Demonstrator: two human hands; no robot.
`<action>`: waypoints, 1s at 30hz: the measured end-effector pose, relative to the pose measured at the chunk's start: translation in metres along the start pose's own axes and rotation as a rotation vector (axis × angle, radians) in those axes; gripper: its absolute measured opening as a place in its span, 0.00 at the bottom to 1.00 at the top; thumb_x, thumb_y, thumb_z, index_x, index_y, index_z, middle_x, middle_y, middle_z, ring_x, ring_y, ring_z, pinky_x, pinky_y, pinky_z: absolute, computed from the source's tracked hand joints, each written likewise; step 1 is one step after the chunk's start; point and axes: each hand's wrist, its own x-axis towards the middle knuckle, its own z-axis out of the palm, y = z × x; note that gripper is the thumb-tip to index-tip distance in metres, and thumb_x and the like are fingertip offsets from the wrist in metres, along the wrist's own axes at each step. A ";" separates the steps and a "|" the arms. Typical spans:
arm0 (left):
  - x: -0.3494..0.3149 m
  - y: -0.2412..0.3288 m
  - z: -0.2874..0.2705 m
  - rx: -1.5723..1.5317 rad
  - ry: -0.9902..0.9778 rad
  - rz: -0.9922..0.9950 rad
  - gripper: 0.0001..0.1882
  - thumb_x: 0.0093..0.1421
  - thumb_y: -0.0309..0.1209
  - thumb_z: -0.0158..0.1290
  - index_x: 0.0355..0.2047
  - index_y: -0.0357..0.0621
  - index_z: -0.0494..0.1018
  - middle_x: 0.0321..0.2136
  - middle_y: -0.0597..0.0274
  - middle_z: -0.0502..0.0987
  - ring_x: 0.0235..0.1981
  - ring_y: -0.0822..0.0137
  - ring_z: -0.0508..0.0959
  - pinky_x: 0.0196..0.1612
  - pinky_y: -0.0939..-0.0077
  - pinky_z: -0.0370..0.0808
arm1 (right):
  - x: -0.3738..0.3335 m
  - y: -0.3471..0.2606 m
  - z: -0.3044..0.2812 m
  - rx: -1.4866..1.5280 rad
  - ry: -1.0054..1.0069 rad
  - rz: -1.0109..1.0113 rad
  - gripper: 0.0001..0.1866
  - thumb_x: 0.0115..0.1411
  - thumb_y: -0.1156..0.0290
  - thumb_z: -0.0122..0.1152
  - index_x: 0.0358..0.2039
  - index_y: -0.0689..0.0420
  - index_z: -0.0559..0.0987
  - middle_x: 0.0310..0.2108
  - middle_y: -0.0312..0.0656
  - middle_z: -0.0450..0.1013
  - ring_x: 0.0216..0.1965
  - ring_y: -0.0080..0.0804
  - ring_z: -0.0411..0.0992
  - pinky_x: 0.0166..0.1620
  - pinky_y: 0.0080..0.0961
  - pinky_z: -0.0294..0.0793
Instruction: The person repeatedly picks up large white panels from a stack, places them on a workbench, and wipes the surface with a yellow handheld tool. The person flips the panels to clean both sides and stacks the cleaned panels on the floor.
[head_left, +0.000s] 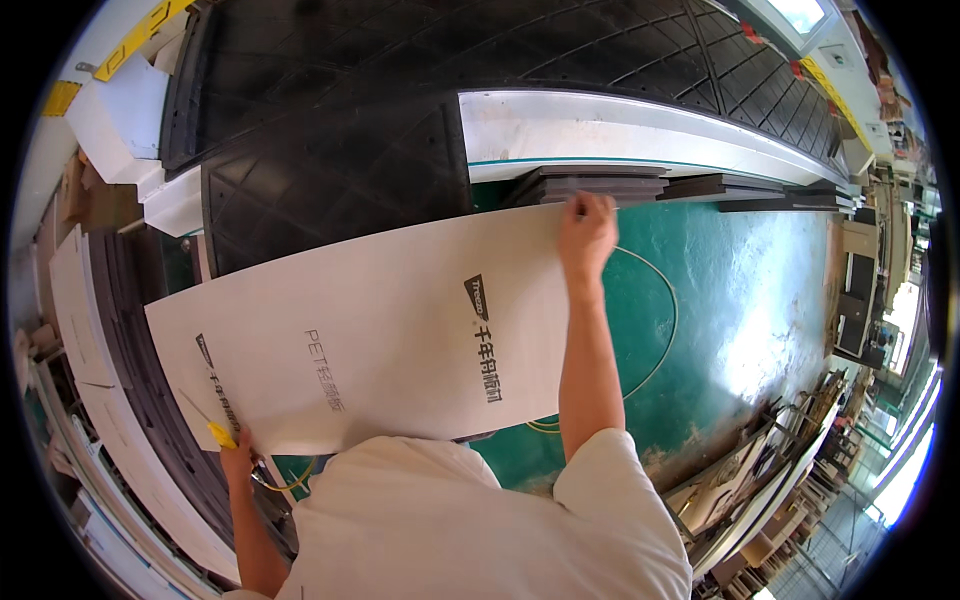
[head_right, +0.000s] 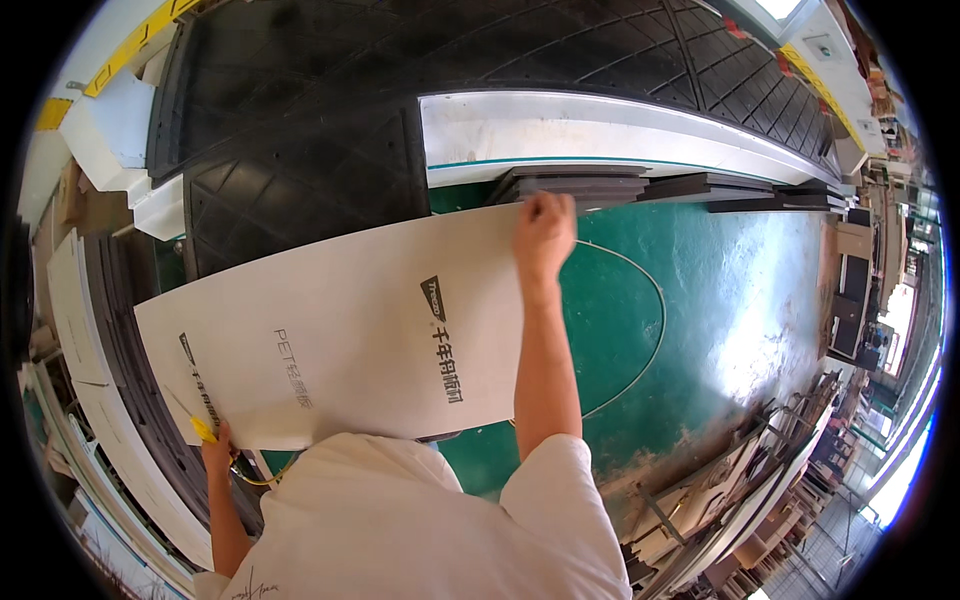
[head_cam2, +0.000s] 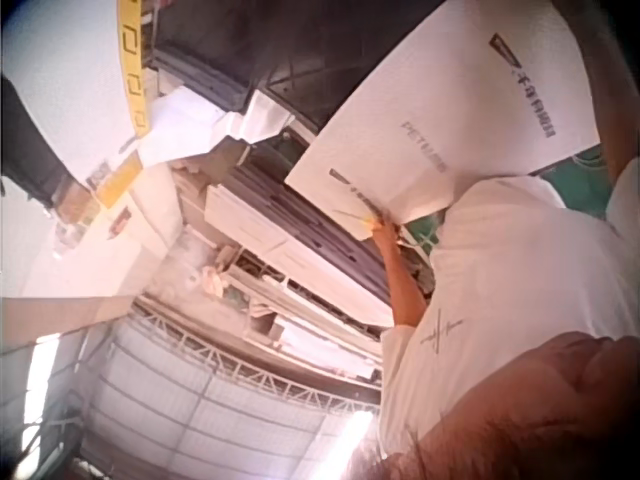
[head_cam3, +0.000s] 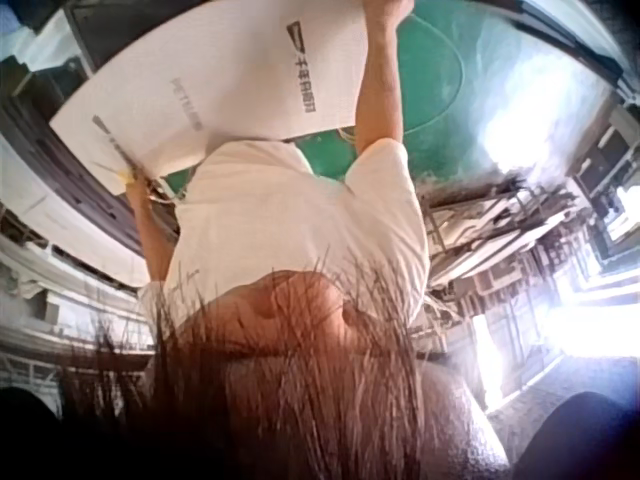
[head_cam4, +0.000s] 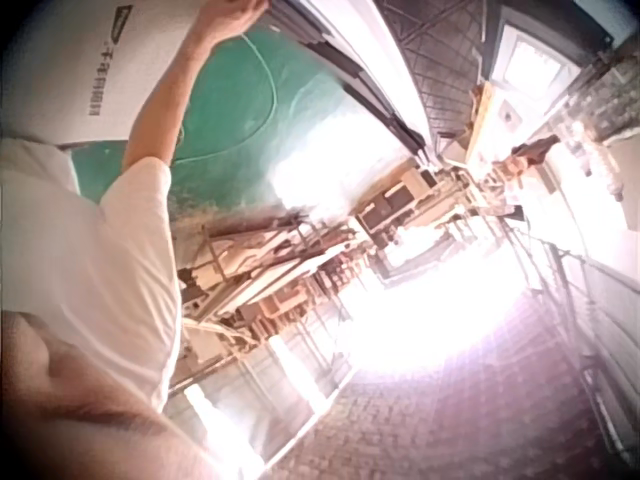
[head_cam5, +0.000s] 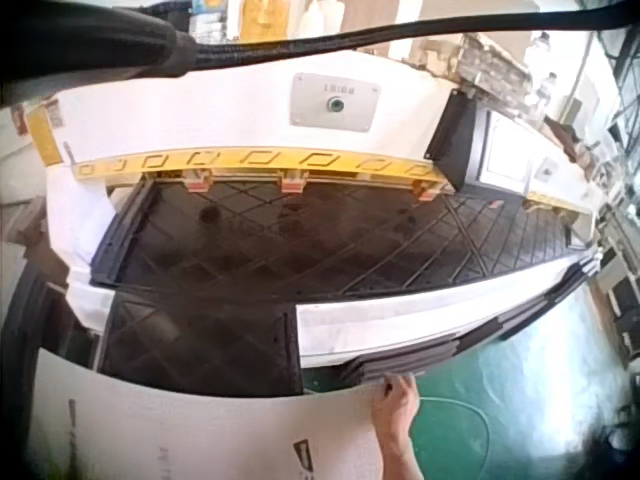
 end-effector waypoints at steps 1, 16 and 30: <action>0.003 0.000 -0.002 0.007 -0.008 0.004 0.21 0.65 0.46 0.62 0.31 0.41 0.72 0.17 0.67 0.69 0.15 0.71 0.73 0.19 0.76 0.69 | 0.005 0.016 -0.005 -0.084 0.059 0.032 0.04 0.59 0.74 0.65 0.35 0.59 0.83 0.31 0.44 0.73 0.30 0.46 0.75 0.34 0.39 0.76; 0.010 0.016 -0.013 0.009 -0.079 -0.075 0.21 0.62 0.44 0.66 0.28 0.41 0.71 0.16 0.66 0.69 0.15 0.67 0.75 0.21 0.74 0.75 | -0.005 -0.024 -0.005 0.053 -0.073 0.263 0.09 0.59 0.72 0.67 0.38 0.61 0.86 0.32 0.43 0.77 0.32 0.41 0.77 0.38 0.36 0.75; 0.005 0.018 -0.015 0.028 -0.046 -0.067 0.20 0.60 0.42 0.66 0.25 0.39 0.72 0.17 0.65 0.73 0.16 0.69 0.76 0.22 0.75 0.75 | -0.045 -0.092 0.033 0.084 -0.092 0.071 0.04 0.59 0.76 0.65 0.35 0.59 0.84 0.29 0.44 0.71 0.31 0.45 0.75 0.35 0.38 0.74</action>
